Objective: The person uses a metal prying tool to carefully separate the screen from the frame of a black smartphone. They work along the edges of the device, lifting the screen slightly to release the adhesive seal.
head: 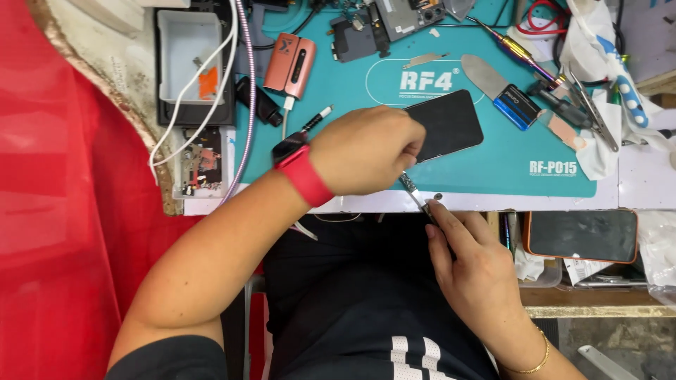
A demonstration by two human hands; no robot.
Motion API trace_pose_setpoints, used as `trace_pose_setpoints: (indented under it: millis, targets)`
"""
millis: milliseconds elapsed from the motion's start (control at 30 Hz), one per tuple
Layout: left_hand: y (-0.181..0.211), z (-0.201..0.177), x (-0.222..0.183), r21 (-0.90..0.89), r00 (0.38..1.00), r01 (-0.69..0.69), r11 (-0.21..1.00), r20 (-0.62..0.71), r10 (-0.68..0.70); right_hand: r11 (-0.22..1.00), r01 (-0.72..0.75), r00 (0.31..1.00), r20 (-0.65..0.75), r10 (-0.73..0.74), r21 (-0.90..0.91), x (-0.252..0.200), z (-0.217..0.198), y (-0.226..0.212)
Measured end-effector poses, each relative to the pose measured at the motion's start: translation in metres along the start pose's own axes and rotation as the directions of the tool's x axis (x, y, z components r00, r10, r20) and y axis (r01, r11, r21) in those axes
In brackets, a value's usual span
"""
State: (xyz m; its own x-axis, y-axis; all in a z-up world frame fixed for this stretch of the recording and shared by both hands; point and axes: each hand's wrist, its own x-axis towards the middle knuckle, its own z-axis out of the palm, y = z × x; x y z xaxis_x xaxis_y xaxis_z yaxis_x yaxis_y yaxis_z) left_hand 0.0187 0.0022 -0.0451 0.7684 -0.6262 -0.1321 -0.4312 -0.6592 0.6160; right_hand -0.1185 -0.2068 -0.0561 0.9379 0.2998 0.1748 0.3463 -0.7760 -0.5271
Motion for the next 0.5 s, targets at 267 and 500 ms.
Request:
trace_pose_setpoints:
  millis: [267, 500]
  targets:
    - [0.0, 0.009, 0.031, 0.139, 0.99, 0.02, 0.99, 0.135, -0.04, 0.999, 0.024, 1.0, 0.007, -0.025, 0.034, -0.002, 0.004, 0.002]
    - [-0.002, -0.002, 0.034, 0.049, 0.967, 0.039, 0.998, 0.25, -0.05, 0.998, 0.011, 0.999, 0.031, -0.013, 0.062, 0.002, 0.004, 0.002]
